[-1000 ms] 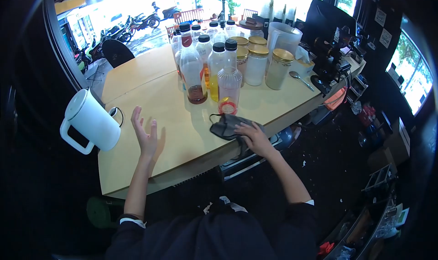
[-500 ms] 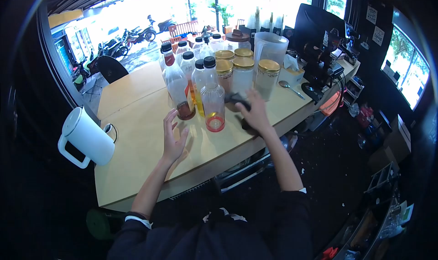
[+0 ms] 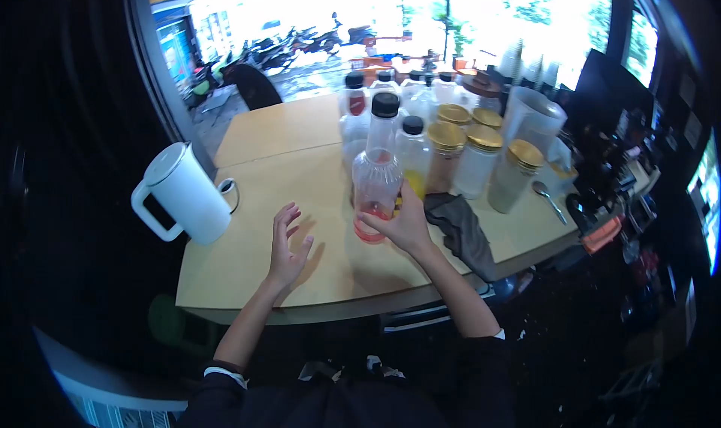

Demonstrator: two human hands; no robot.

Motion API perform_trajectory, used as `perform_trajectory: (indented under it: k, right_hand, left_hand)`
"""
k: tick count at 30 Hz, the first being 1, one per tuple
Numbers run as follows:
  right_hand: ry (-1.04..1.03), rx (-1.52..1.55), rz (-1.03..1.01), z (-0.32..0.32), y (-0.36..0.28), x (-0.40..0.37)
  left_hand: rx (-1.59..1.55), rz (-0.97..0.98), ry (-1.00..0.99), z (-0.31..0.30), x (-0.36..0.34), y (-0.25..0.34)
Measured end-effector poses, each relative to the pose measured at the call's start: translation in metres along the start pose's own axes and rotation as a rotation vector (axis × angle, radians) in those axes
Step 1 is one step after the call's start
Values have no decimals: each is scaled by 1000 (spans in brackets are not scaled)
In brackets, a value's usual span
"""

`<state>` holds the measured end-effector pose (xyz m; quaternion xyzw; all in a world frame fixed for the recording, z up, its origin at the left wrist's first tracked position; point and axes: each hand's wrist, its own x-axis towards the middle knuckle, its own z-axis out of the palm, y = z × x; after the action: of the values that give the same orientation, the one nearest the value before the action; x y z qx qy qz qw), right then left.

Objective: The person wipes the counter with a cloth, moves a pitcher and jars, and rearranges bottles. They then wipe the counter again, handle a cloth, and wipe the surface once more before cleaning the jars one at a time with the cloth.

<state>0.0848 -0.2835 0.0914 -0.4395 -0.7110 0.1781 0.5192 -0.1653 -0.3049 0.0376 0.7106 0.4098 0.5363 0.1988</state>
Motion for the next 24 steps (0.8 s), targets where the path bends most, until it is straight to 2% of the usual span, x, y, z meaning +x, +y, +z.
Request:
perform_trajectory:
  k: [4,7,9,10,12,16,18,19,22,24]
  right_hand:
    - [-148,162,14,66,-22,48]
    - [-158,250,-27,132,-20,81]
    - [-142,346,-56,178,-20,111]
    - [-145,350,-52,202,-20,125]
    - [-181,253,62,246,-26,157]
    - [-177,285,61,337,-26,208]
    - [-206,255,102,374,-24,223]
    - [-206,260,102,390,-21,228]
    - [-180,178,32,426,-12,236]
    - [-197,174,-16,439,-7,241]
  left_hand:
    - [168,-75,-33,-51,-2,-24]
    - [323,-122,-126,-89,-3,-52]
    - [438,-234,-385,-112,2,-67]
    - [440,-240,-386,-120,2,-79]
    - [525,-94,-475,-131,7,-101]
    - [444,-150,-539,-137,13,-117]
    - [391,-91,-502,-138,10,-121]
    - [377,-165,-533,-139,9,-122]
    - [310,-226,-528,-142,12,-115]
    - [313,-220,-565,-142,13,-131]
